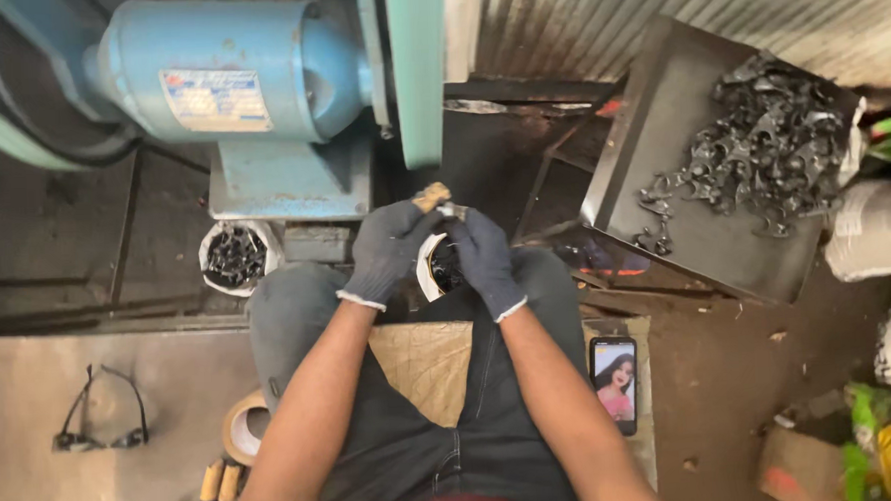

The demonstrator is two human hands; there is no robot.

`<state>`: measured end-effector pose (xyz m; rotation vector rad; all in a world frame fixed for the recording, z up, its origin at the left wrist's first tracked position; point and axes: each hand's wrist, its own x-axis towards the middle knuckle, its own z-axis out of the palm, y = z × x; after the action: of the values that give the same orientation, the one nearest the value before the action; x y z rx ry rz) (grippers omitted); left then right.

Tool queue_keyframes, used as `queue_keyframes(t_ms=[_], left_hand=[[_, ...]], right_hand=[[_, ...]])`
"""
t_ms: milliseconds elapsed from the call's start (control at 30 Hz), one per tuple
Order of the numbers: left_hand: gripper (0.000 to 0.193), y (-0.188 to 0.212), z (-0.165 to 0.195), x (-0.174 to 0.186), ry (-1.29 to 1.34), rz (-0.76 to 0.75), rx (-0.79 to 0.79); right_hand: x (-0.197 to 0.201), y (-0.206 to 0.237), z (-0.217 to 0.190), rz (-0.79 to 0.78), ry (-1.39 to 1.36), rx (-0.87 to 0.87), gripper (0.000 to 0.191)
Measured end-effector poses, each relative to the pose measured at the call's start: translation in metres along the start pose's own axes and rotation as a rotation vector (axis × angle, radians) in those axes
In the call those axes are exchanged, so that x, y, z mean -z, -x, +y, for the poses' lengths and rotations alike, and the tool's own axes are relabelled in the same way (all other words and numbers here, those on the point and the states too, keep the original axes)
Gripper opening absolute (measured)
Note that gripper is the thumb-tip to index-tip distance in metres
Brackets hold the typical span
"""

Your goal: The person grinds small metal parts against a belt grinder, holding them with gloved hands and rotating them to smooth edges. Sparks fly as the metal contacts the belt. The person repeatedly picks up parts from a pile and places them back after grinding.

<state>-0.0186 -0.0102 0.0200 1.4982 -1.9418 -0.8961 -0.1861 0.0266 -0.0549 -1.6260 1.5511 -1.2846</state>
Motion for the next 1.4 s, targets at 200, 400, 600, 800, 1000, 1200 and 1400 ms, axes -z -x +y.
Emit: queue_keyframes(t_ms=[200, 400, 600, 800, 1000, 1200, 1400], left_hand=[[0.034, -0.012, 0.001, -0.013, 0.313, 0.098, 0.21], [0.035, -0.023, -0.007, -0.038, 0.695, 0.21, 0.384], [0.036, -0.029, -0.01, -0.03, 0.505, 0.253, 0.397], [0.036, -0.033, -0.037, -0.049, -0.075, 0.171, 0.208], [0.022, -0.045, -0.041, -0.067, -0.362, 0.115, -0.171], [0.027, -0.025, -0.018, -0.044, 0.076, 0.11, 0.133], [0.026, 0.005, -0.008, -0.015, -0.066, 0.137, -0.06]], right_hand=[[-0.002, -0.016, -0.001, -0.007, -0.047, -0.194, 0.027], [0.013, -0.069, 0.016, -0.306, -0.067, -0.191, 0.026], [-0.022, -0.059, 0.012, -0.111, -0.262, -0.174, 0.027], [-0.044, -0.025, 0.02, 0.06, -0.339, -0.437, 0.022], [-0.029, -0.03, 0.025, 0.092, -0.299, -0.417, 0.024], [-0.014, -0.026, 0.016, 0.105, -0.037, -0.042, 0.024], [-0.016, -0.005, -0.005, 0.055, -0.014, -0.08, 0.025]])
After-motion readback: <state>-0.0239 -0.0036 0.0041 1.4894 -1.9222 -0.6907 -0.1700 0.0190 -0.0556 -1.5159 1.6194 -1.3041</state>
